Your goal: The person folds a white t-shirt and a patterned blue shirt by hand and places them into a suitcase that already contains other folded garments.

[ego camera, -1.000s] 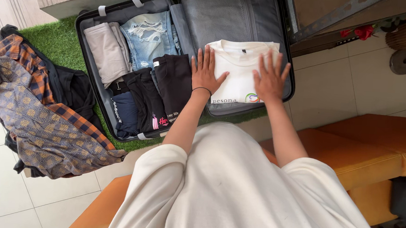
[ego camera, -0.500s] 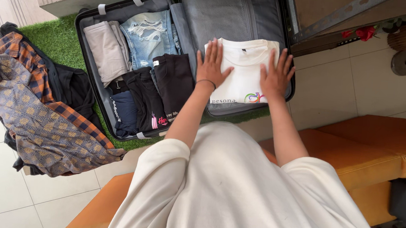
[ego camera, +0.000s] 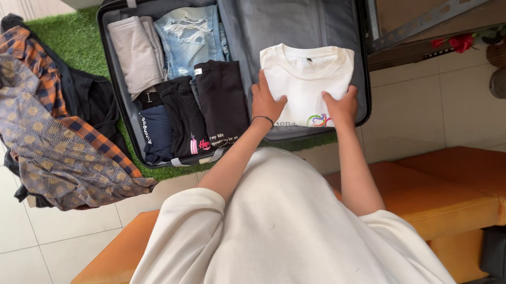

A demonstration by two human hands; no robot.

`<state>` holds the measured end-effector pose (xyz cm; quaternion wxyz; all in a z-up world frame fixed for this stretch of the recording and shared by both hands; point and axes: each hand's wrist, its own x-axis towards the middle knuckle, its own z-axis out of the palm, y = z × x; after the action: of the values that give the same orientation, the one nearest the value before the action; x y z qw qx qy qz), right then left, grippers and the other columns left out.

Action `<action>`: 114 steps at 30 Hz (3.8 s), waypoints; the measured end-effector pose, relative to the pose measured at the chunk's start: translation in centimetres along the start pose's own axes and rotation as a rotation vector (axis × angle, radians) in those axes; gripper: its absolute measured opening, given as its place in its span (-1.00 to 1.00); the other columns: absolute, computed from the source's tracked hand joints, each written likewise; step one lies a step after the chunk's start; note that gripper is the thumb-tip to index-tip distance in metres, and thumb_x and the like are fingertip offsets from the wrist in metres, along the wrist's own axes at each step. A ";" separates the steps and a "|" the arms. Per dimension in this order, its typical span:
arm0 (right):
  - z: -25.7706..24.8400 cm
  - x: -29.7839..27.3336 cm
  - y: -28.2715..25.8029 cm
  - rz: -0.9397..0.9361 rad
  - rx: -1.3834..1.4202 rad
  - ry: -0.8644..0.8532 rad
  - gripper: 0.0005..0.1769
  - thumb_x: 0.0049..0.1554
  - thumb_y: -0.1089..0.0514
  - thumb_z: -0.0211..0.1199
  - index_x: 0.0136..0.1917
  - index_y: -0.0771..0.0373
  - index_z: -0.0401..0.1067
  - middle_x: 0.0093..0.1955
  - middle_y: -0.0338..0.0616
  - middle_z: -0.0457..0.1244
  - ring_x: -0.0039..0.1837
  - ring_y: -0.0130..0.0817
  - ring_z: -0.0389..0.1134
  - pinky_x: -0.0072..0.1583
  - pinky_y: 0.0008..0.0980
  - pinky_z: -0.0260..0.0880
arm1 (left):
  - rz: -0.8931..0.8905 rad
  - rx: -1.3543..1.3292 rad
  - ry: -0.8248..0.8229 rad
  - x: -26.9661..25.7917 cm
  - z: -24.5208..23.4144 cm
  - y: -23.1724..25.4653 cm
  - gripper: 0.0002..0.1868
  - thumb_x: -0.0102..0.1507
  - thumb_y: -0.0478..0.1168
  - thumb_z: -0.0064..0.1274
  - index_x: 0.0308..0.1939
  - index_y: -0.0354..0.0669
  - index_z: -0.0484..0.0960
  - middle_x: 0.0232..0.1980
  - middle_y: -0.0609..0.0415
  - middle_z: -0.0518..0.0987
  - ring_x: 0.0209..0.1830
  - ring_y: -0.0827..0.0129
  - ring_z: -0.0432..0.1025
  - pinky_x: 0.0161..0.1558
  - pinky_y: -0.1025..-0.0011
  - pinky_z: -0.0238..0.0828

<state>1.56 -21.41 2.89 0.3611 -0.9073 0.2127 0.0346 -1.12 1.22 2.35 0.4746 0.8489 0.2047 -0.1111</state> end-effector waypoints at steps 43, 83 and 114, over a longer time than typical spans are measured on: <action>0.1 -8.0 -10.0 -1.058 -0.152 -0.524 -0.40 0.29 0.01 0.18 0.53 0.21 0.25 0.58 0.03 0.11 0.60 -0.05 0.11 0.52 -0.10 0.09 | 0.656 0.533 0.208 -7.8 -16.7 -2.8 -0.15 0.08 -0.50 0.07 0.46 0.12 0.37 0.59 0.00 0.20 0.56 0.07 0.17 0.39 0.11 0.15; -0.7 -9.7 -6.0 -1.153 -0.385 -0.423 -0.35 0.14 0.41 -0.03 0.50 0.23 0.28 0.62 -0.04 0.08 0.69 -0.14 0.00 0.62 0.05 -0.10 | 0.918 0.767 -0.085 -4.3 -17.4 -6.6 -0.27 0.11 -0.32 0.16 0.41 0.00 0.48 0.55 0.01 0.34 0.58 0.17 0.09 0.41 0.11 0.07; 4.2 -5.4 -1.5 -0.102 0.703 -0.302 -0.65 0.32 0.03 0.17 0.28 0.26 0.40 0.14 -0.16 0.39 0.16 -0.50 0.39 0.19 -0.47 0.37 | 0.496 0.527 0.034 9.1 -10.1 -3.6 -0.60 0.40 0.11 -0.08 -0.10 -0.15 0.60 -0.30 -0.14 0.66 -0.20 -0.04 0.55 0.07 0.06 0.29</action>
<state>-2.36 -15.65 1.92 0.6787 -0.7222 0.1105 0.0749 5.28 13.64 1.46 0.2483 0.9677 -0.0356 -0.0273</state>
